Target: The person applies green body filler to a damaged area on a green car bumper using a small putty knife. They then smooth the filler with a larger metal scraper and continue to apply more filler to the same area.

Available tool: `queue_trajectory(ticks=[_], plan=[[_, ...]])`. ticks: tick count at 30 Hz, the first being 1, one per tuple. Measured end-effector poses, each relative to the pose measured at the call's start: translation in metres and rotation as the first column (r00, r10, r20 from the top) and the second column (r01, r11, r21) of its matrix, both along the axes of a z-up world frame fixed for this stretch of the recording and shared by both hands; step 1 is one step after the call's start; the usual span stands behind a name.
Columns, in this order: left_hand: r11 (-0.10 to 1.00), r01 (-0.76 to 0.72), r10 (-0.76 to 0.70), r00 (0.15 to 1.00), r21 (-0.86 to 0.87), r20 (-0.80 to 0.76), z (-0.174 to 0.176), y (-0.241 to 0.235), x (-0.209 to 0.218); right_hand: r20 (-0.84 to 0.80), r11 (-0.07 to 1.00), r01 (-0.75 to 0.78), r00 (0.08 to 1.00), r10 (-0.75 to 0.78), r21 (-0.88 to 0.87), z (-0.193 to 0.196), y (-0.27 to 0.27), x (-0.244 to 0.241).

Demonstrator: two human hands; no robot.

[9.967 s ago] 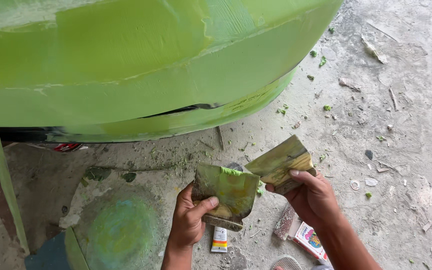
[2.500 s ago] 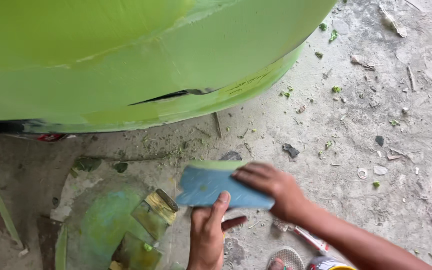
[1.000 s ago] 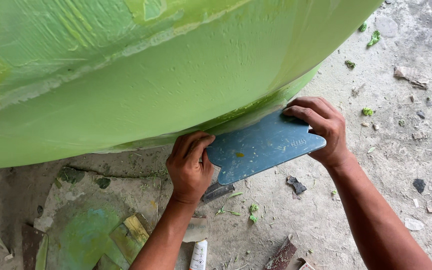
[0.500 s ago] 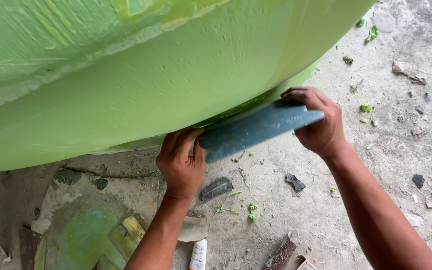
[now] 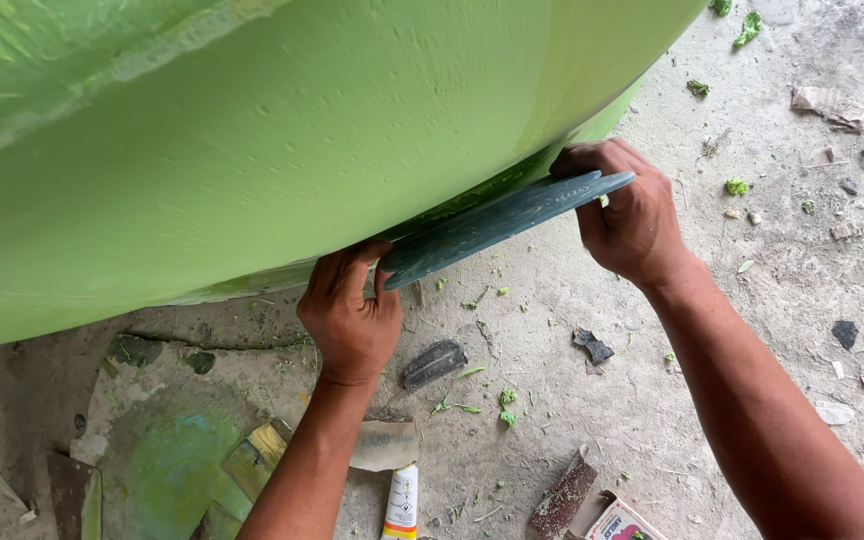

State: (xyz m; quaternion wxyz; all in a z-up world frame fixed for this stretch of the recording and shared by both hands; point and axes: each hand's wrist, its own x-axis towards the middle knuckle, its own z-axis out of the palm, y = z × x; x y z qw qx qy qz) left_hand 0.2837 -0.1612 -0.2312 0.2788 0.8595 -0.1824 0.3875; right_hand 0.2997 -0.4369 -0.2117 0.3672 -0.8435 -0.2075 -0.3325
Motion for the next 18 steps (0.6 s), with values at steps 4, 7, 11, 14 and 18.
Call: queue_trajectory(ticks=[4, 7, 11, 14, 18], plan=[[0.999, 0.039, -0.039, 0.999, -0.004, -0.006, 0.0044, -0.0016, -0.0024, -0.045, 0.999, -0.043, 0.998, 0.042, -0.027, 0.0001, -0.0028, -0.0017], [0.999, 0.048, -0.048, 0.999, -0.008, -0.01, 0.002, 0.0021, -0.002, -0.056, 0.997, -0.067, 0.996, 0.064, -0.041, 0.0022, -0.0018, -0.0014], [0.999, 0.039, -0.039, 0.999, 0.011, -0.014, 0.0029, 0.0058, -0.002, -0.06, 0.995, -0.084, 0.995, 0.081, -0.06, 0.0056, 0.0005, -0.0014], [0.999, 0.012, -0.013, 0.999, 0.036, 0.032, 0.0052, 0.007, 0.0002, -0.056, 0.998, -0.063, 0.996, 0.062, -0.014, 0.0022, -0.0004, -0.001], [0.999, -0.013, 0.011, 0.999, 0.041, 0.048, 0.0075, 0.0076, 0.002, -0.043, 0.998, -0.061, 0.997, 0.061, 0.012, 0.0039, 0.0025, 0.0003]])
